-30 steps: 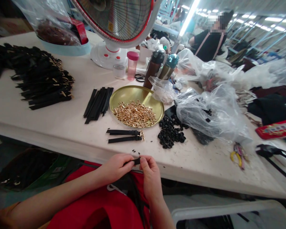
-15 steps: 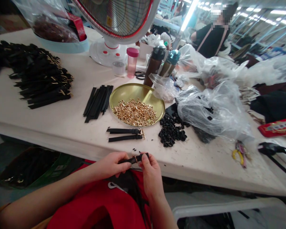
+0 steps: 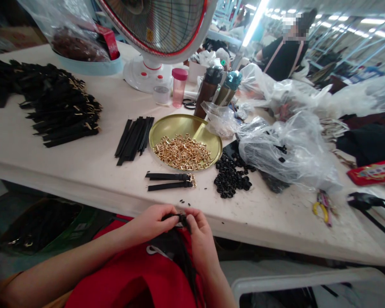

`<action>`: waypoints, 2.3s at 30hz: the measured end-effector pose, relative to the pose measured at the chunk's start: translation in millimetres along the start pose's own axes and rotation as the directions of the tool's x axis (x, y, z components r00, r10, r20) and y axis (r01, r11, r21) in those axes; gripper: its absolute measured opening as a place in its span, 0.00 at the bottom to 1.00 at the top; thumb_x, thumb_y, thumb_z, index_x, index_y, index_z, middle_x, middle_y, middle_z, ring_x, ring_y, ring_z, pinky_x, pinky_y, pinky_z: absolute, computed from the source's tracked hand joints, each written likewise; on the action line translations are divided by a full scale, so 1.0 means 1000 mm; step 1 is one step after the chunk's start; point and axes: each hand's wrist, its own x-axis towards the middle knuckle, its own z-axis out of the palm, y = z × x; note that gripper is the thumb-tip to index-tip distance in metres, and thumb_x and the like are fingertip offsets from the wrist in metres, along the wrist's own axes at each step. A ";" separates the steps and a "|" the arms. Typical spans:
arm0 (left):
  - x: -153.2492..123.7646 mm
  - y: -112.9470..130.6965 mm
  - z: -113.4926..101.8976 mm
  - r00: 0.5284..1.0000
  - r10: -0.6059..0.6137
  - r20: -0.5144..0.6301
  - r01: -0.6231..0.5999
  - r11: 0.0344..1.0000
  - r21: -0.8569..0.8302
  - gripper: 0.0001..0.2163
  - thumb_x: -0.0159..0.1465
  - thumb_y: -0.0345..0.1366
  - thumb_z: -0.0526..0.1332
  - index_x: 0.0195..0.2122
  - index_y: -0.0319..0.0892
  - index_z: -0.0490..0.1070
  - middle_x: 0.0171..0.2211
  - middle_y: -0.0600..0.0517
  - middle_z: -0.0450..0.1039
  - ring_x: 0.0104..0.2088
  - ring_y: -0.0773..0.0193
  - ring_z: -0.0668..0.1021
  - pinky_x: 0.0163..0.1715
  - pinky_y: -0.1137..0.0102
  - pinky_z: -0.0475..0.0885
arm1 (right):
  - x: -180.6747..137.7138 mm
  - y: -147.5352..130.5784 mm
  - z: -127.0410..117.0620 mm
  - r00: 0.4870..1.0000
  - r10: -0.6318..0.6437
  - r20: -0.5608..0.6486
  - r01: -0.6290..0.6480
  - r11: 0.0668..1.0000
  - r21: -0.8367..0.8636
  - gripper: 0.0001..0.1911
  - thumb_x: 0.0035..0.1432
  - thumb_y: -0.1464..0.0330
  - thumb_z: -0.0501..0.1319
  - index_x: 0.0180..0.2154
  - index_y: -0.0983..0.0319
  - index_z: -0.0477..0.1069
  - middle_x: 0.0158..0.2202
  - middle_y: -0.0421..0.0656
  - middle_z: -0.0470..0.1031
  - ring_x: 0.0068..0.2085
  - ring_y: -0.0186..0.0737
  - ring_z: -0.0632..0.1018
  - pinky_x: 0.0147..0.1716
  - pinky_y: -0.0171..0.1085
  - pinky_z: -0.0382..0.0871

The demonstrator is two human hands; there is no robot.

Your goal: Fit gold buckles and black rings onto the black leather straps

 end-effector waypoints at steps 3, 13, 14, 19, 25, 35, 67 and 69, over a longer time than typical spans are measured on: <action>-0.001 0.001 0.002 0.999 0.024 -0.022 -0.023 0.997 0.071 0.10 0.58 0.37 0.50 0.30 0.41 0.69 0.28 0.53 0.72 0.28 0.66 0.71 0.26 0.76 0.60 | -0.001 0.001 0.001 0.981 0.138 0.139 -0.137 0.990 -0.012 0.17 0.46 0.60 0.62 0.38 0.61 0.68 0.25 0.38 0.71 0.25 0.32 0.70 0.26 0.31 0.64; -0.005 0.004 0.001 0.997 -0.073 0.002 0.072 0.979 0.192 0.11 0.58 0.41 0.51 0.32 0.41 0.69 0.29 0.51 0.73 0.29 0.63 0.72 0.25 0.74 0.60 | 0.001 0.006 -0.001 0.929 0.251 0.271 -0.280 0.957 0.076 0.15 0.41 0.63 0.66 0.30 0.61 0.65 0.20 0.34 0.66 0.21 0.30 0.67 0.25 0.31 0.61; -0.005 0.004 0.002 0.997 -0.072 0.002 0.071 0.979 0.192 0.11 0.58 0.41 0.51 0.32 0.41 0.69 0.29 0.51 0.73 0.29 0.63 0.73 0.26 0.74 0.60 | 0.001 0.007 -0.001 0.923 0.256 0.287 -0.290 0.953 0.083 0.15 0.41 0.63 0.66 0.30 0.62 0.66 0.21 0.35 0.66 0.21 0.29 0.67 0.25 0.30 0.61; -0.006 0.002 0.004 0.997 -0.070 0.014 0.066 0.982 0.177 0.12 0.58 0.43 0.51 0.31 0.41 0.69 0.28 0.51 0.73 0.28 0.64 0.72 0.24 0.74 0.59 | -0.001 0.007 0.002 0.924 0.252 0.287 -0.306 0.938 0.162 0.17 0.37 0.62 0.68 0.30 0.60 0.65 0.23 0.35 0.68 0.24 0.31 0.69 0.27 0.31 0.62; -0.007 0.004 0.003 0.996 -0.084 -0.010 0.085 0.978 0.192 0.13 0.58 0.43 0.51 0.30 0.40 0.68 0.27 0.51 0.73 0.27 0.64 0.72 0.24 0.74 0.59 | -0.003 0.005 0.010 0.966 0.183 0.185 -0.221 0.953 0.209 0.16 0.35 0.64 0.68 0.24 0.60 0.63 0.27 0.36 0.68 0.24 0.30 0.68 0.27 0.31 0.63; -0.014 0.003 -0.001 0.996 -0.070 0.049 0.064 0.991 0.115 0.08 0.55 0.37 0.52 0.29 0.40 0.68 0.26 0.52 0.72 0.26 0.65 0.73 0.24 0.75 0.62 | -0.002 0.005 -0.004 1.000 -0.027 0.016 0.030 0.973 -0.229 0.13 0.48 0.58 0.61 0.26 0.60 0.61 0.23 0.35 0.64 0.23 0.31 0.63 0.23 0.31 0.58; -0.017 -0.010 -0.009 0.911 -0.130 0.391 0.330 0.799 -0.503 0.10 0.59 0.36 0.53 0.38 0.36 0.63 0.29 0.50 0.72 0.26 0.70 0.74 0.25 0.75 0.66 | -0.004 0.006 0.002 0.995 -0.096 0.025 0.097 0.892 -0.442 0.08 0.49 0.63 0.59 0.30 0.60 0.63 0.16 0.32 0.60 0.18 0.29 0.62 0.19 0.30 0.55; -0.016 -0.012 -0.006 0.901 -0.177 0.396 0.382 0.756 -0.531 0.09 0.58 0.36 0.54 0.36 0.36 0.63 0.28 0.50 0.72 0.26 0.70 0.75 0.26 0.75 0.67 | -0.004 0.007 0.001 0.986 -0.160 0.055 0.164 0.823 -0.544 0.06 0.48 0.65 0.59 0.29 0.60 0.64 0.18 0.33 0.61 0.20 0.30 0.63 0.20 0.31 0.56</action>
